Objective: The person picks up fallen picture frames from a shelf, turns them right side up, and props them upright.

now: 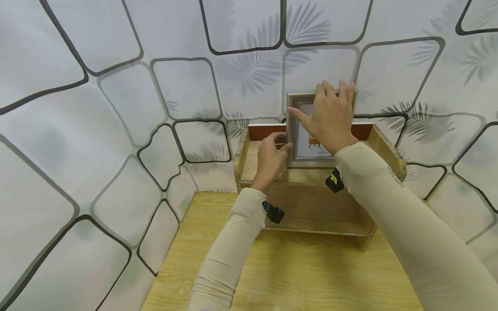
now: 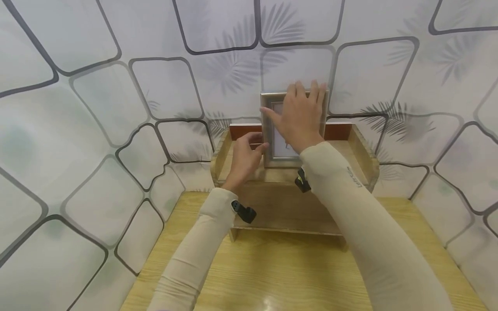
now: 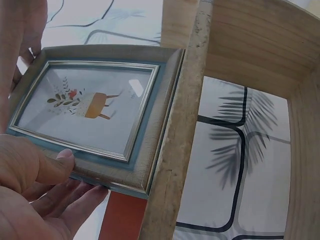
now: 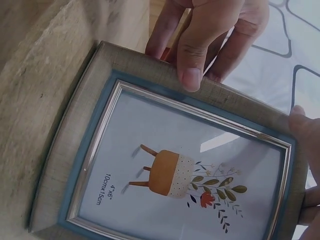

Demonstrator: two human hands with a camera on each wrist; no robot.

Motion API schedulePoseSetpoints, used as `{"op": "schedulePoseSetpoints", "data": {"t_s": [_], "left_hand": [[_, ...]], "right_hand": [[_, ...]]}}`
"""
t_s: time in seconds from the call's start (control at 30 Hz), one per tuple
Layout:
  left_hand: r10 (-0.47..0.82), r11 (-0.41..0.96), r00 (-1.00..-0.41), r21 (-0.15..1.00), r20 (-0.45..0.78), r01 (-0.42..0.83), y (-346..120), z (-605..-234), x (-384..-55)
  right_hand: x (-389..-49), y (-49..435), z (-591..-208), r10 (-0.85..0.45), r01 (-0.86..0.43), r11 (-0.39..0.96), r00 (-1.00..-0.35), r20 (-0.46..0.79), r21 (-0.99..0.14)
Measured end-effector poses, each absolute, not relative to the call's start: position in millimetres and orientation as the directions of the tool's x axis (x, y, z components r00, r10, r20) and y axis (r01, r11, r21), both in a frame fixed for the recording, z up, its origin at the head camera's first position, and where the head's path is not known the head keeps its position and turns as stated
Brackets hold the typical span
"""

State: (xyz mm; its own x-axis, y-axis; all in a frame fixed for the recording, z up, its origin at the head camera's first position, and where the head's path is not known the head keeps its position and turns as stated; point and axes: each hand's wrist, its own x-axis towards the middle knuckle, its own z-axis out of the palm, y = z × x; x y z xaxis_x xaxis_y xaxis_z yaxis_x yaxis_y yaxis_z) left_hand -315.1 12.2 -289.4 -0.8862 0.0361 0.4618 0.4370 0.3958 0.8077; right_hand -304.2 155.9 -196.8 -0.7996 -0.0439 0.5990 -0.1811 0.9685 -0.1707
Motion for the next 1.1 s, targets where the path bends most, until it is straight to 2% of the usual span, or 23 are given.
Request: {"op": "schedulePoseSetpoints", "data": {"t_s": [0.43, 0.8, 1.1], "left_hand": [[0.041, 0.42, -0.867, 0.779, 0.496, 0.465, 12, -291, -309], [0.038, 0.445, -0.86, 0.762, 0.508, 0.47, 13, -296, -301], [0.016, 0.485, -0.819, 0.712, 0.573, 0.507, 18, -298, -296]], "right_hand": [[-303, 156, -202, -0.059, -0.244, 0.949, -0.758, 0.65, -0.198], [-299, 158, -205, -0.089, -0.261, 0.947, -0.773, 0.628, -0.187], [-298, 160, -206, -0.11, -0.298, 0.936, -0.753, 0.649, -0.188]]}}
